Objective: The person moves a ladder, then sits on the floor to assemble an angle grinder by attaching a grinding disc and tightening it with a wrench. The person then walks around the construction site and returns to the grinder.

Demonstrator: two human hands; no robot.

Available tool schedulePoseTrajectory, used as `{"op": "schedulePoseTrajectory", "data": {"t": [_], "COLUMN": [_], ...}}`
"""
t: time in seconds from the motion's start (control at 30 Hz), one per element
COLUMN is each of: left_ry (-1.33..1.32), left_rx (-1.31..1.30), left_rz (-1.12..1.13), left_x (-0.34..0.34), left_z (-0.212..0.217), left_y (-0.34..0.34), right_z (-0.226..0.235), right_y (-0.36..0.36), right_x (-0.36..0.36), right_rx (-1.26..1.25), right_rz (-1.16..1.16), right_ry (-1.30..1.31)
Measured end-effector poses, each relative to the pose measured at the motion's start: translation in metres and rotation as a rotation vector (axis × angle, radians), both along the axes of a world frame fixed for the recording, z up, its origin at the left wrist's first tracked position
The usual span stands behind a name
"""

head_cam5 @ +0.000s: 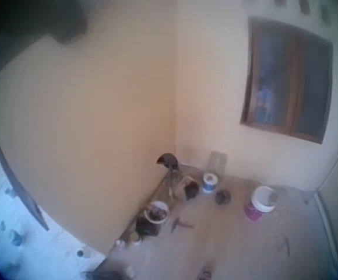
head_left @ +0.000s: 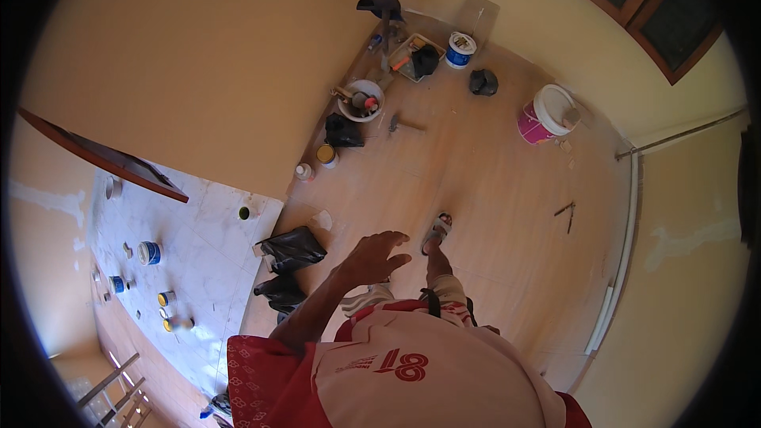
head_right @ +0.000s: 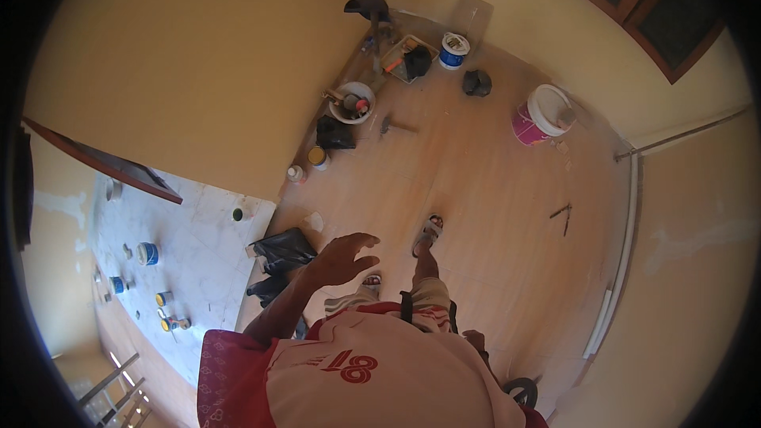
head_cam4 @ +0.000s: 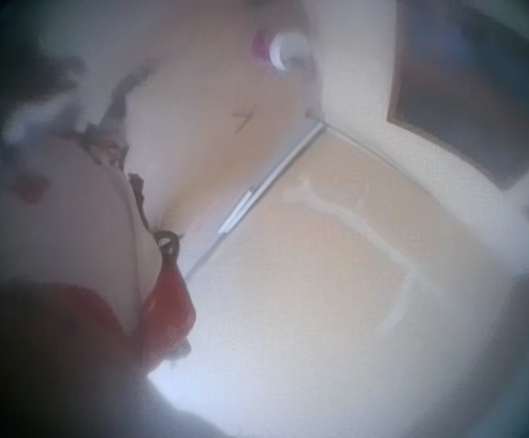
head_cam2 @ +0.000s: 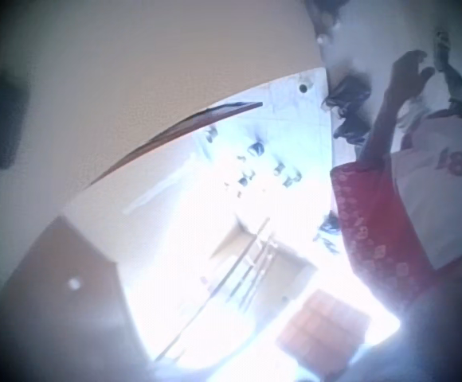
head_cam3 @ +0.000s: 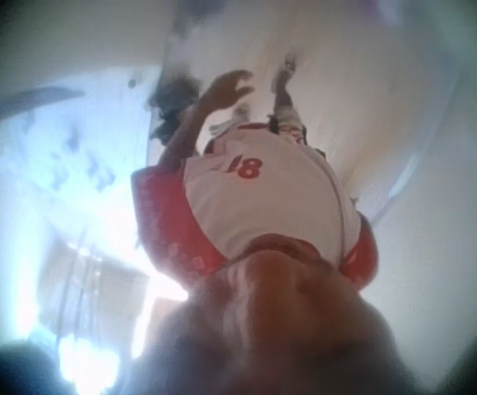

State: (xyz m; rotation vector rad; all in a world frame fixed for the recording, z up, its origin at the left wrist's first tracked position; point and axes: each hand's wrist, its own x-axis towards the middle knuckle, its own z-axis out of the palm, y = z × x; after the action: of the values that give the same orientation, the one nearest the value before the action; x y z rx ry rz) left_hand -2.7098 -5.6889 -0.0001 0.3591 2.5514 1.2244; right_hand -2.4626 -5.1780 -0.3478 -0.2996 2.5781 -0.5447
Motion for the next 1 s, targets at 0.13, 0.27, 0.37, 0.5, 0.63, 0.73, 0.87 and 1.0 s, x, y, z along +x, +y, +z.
{"op": "schedulePoseTrajectory", "data": {"t": [0.13, 0.27, 0.37, 0.5, 0.63, 0.73, 0.87, 1.0], "left_ry": [-0.166, -0.343, -0.412, -0.466, -0.459, -0.533, -0.61, -0.576], "left_rx": [0.159, 0.095, 0.183, 0.236, 0.266, 0.251, 0.206, 0.178], "left_rz": [0.181, 0.267, 0.357, 0.55, 0.666, 0.681, 0.639, 0.69], "left_x": [-0.077, -0.157, -0.194, -0.238, -0.274, -0.317, -0.383, -0.442], "left_z": [-0.049, -0.028, -0.02, -0.026, -0.06, -0.08, -0.083, -0.078], "left_y": [0.01, 0.034, 0.039, 0.025, 0.005, -0.017, -0.042, -0.062], "right_z": [-0.056, 0.047, 0.129, 0.163, 0.176, 0.175, 0.157, 0.138], "right_y": [0.133, 0.058, 0.024, 0.01, -0.046, -0.096, -0.123, -0.096], "right_x": [-0.11, -0.315, -0.491, -0.675, -0.781, -0.813, -0.816, -0.82], "right_rx": [0.214, 0.284, -0.273, -0.332, -0.403, -0.434, -0.377, -0.229], "right_rz": [0.218, 0.004, -1.071, -0.874, -0.773, -0.682, -0.601, -0.688], "right_ry": [0.044, -0.196, -0.499, -0.289, -0.264, -0.326, -0.467, -0.549]}}
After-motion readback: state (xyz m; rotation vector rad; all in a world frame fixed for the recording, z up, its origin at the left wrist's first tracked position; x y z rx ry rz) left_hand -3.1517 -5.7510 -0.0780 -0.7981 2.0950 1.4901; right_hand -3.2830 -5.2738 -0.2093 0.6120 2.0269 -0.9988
